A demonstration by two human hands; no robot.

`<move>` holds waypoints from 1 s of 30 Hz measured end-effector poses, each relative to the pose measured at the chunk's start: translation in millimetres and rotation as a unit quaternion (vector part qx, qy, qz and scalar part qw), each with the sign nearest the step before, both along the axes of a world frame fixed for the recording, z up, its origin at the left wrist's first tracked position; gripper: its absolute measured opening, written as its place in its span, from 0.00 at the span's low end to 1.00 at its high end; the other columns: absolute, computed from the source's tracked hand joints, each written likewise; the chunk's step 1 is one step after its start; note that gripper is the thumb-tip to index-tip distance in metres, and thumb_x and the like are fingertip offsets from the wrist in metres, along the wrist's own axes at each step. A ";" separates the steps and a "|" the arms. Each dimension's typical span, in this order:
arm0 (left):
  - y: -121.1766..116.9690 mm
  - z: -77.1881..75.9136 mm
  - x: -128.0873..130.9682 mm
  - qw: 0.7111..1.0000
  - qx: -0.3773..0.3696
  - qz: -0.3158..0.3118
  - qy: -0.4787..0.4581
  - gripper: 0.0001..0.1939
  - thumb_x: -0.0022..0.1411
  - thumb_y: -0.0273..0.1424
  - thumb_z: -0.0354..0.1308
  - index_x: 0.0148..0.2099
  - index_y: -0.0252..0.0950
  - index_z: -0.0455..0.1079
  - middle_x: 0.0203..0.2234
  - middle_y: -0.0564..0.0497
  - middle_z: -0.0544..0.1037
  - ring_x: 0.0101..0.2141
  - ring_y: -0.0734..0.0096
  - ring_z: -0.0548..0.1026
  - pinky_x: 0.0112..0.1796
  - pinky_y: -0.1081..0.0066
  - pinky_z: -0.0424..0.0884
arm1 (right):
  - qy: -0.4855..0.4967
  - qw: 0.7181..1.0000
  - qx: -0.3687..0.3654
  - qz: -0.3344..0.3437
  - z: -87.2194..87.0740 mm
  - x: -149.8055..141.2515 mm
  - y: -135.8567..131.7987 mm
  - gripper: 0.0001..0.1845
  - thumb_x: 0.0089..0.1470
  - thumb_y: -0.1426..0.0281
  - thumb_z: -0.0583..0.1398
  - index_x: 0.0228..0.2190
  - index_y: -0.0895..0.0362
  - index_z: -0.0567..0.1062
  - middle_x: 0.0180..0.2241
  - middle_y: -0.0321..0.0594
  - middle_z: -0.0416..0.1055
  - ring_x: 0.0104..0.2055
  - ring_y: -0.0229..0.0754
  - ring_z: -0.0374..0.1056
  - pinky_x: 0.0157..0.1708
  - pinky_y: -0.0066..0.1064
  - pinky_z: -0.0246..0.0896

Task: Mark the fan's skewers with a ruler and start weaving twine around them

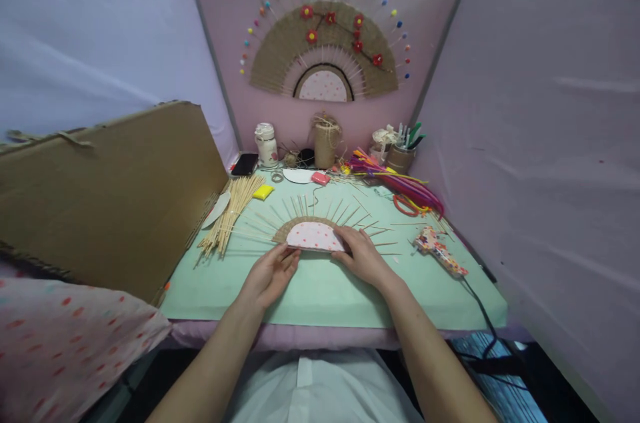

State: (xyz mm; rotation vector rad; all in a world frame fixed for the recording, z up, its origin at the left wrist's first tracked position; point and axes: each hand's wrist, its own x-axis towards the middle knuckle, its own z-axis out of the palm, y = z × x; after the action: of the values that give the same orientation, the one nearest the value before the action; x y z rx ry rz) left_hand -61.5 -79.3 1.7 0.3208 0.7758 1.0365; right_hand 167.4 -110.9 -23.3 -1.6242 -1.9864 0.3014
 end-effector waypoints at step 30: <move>-7.5 -48.5 -3.4 0.993 -0.110 0.008 0.032 0.42 0.49 0.22 0.67 0.64 0.42 0.58 0.53 0.42 0.75 0.53 0.53 0.73 0.58 0.53 0.62 | -0.236 0.968 -0.053 0.060 56.3 61.3 248.4 0.16 0.56 0.70 0.59 0.47 0.57 0.74 0.50 0.47 0.71 0.52 0.43 0.66 0.49 0.29 0.58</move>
State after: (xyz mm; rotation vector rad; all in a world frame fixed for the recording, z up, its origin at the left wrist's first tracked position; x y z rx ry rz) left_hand -64.9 -86.8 -46.9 0.1590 0.9423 0.9490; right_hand 228.7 137.5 33.0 -1.7678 -2.4653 0.0655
